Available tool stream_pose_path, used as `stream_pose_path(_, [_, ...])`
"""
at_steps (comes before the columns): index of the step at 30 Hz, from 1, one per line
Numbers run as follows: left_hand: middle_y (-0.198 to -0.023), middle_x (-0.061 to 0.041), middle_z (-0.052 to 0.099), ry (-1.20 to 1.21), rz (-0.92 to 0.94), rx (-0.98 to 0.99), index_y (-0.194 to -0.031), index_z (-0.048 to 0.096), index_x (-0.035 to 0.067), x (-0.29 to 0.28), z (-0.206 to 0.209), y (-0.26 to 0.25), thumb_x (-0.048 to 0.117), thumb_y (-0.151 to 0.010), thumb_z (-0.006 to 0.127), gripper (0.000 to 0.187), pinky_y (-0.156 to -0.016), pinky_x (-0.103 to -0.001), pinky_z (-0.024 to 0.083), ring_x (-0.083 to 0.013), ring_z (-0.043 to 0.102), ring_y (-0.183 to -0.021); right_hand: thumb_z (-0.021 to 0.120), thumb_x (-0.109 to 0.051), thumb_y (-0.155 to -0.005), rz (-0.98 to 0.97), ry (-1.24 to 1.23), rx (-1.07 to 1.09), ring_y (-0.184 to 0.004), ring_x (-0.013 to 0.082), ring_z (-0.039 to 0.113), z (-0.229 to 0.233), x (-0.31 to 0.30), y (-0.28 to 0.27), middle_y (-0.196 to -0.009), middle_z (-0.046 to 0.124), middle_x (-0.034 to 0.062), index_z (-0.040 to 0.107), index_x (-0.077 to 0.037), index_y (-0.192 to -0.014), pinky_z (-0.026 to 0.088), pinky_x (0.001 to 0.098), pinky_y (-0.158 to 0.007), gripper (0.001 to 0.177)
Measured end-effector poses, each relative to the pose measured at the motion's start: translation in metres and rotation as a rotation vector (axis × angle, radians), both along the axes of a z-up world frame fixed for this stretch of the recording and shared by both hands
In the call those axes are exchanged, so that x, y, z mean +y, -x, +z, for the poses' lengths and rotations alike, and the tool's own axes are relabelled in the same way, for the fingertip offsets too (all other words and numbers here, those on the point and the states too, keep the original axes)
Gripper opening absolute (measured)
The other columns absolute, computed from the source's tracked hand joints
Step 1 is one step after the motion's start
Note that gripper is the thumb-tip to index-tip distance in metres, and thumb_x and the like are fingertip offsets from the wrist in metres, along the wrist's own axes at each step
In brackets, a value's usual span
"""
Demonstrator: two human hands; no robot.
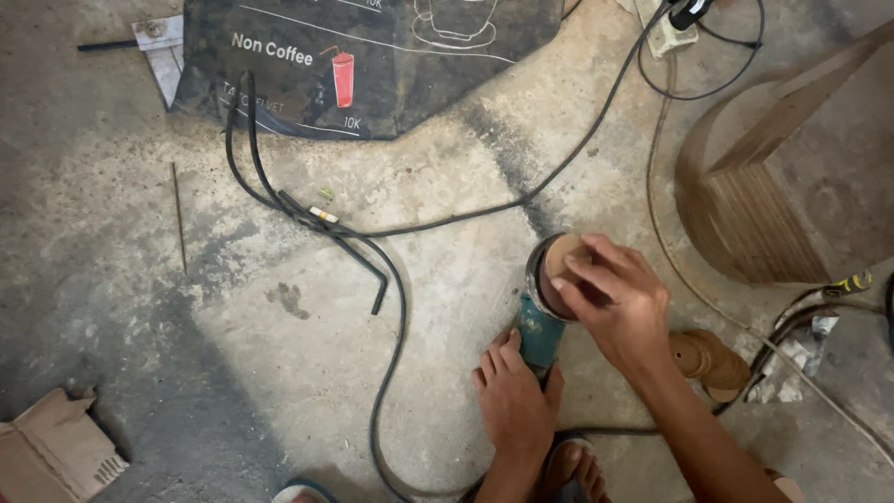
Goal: Sanding the edges of small wooden discs using a power sander
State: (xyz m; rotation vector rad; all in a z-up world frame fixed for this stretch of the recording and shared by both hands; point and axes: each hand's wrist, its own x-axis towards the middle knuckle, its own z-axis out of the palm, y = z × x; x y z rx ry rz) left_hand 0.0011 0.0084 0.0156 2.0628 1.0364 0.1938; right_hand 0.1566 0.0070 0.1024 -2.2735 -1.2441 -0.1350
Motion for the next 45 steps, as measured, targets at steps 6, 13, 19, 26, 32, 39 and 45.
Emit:
stream_pose_path(6, [-0.132, -0.017, 0.057, -0.006, -0.009, -0.005, -0.135, 0.051, -0.003, -0.001, -0.002, -0.001, 0.035, -0.084, 0.078, 0.069, -0.098, -0.046, 0.040, -0.0339, 0.055, -0.115, 0.086, -0.004, -0.070, 0.060, 0.071, 0.095, -0.106, 0.0288, 0.067, 0.017, -0.012, 0.004, -0.126, 0.072, 0.0175, 0.079, 0.002, -0.100, 0.058, 0.0376, -0.086, 0.032])
stream_pose_path(13, [-0.129, -0.017, 0.058, -0.026, -0.017, 0.001, -0.133, 0.052, -0.003, -0.001, -0.001, 0.000, 0.035, -0.084, 0.080, 0.068, -0.097, -0.046, 0.040, -0.0334, 0.055, -0.112, 0.085, -0.014, -0.070, 0.052, 0.302, 0.093, -0.113, 0.0261, 0.063, 0.014, -0.032, -0.004, -0.134, 0.070, 0.0091, 0.083, -0.008, -0.094, 0.058, 0.0377, -0.087, 0.026])
stream_pose_path(19, [-0.133, -0.019, 0.057, -0.003, 0.012, -0.050, -0.131, 0.051, -0.002, 0.001, 0.001, 0.000, 0.033, -0.086, 0.076, 0.062, -0.097, -0.049, 0.040, -0.0355, 0.055, -0.115, 0.083, -0.020, -0.070, 0.091, 0.321, -0.155, -0.111, 0.0258, 0.064, 0.013, -0.046, -0.027, -0.129, 0.068, 0.0070, 0.080, -0.008, -0.099, 0.056, 0.0390, -0.090, 0.031])
stream_pose_path(26, [-0.138, -0.018, 0.053, 0.067, -0.059, 0.048, -0.136, 0.049, -0.002, -0.003, -0.011, 0.000, 0.036, -0.087, 0.078, 0.069, -0.102, -0.050, 0.036, -0.0364, 0.049, -0.125, 0.082, -0.014, -0.074, 0.027, 0.126, -0.189, -0.105, 0.0298, 0.064, 0.007, -0.018, -0.023, -0.130, 0.068, 0.0141, 0.079, -0.002, -0.098, 0.055, 0.0398, -0.088, 0.027])
stream_pose_path(32, [-0.133, -0.017, 0.054, 0.082, -0.057, 0.060, -0.138, 0.047, -0.003, -0.004, -0.011, -0.001, 0.038, -0.087, 0.074, 0.071, -0.098, -0.050, 0.039, -0.0368, 0.051, -0.118, 0.087, -0.002, -0.072, 0.035, -0.139, -0.090, -0.101, 0.0319, 0.065, -0.008, -0.007, -0.012, -0.131, 0.068, 0.0201, 0.076, 0.005, -0.102, 0.057, 0.0411, -0.086, 0.033])
stream_pose_path(39, [-0.137, -0.017, 0.055, -0.038, -0.039, 0.047, -0.140, 0.047, 0.000, -0.012, -0.029, 0.002, 0.041, -0.081, 0.079, 0.079, -0.101, -0.049, 0.037, -0.0355, 0.052, -0.119, 0.087, -0.007, -0.070, 0.099, -0.077, 0.036, -0.106, 0.0292, 0.068, -0.002, -0.021, -0.008, -0.130, 0.070, 0.0134, 0.078, -0.001, -0.095, 0.059, 0.0382, -0.085, 0.028])
stream_pose_path(45, [-0.141, -0.016, 0.051, 0.055, -0.066, 0.137, -0.140, 0.046, 0.002, -0.011, -0.031, -0.001, 0.041, -0.084, 0.082, 0.078, -0.106, -0.050, 0.034, -0.0349, 0.049, -0.128, 0.084, -0.010, -0.067, 0.126, 0.092, 0.104, -0.105, 0.0254, 0.066, 0.020, -0.035, -0.016, -0.130, 0.070, 0.0103, 0.079, -0.006, -0.092, 0.057, 0.0374, -0.084, 0.027])
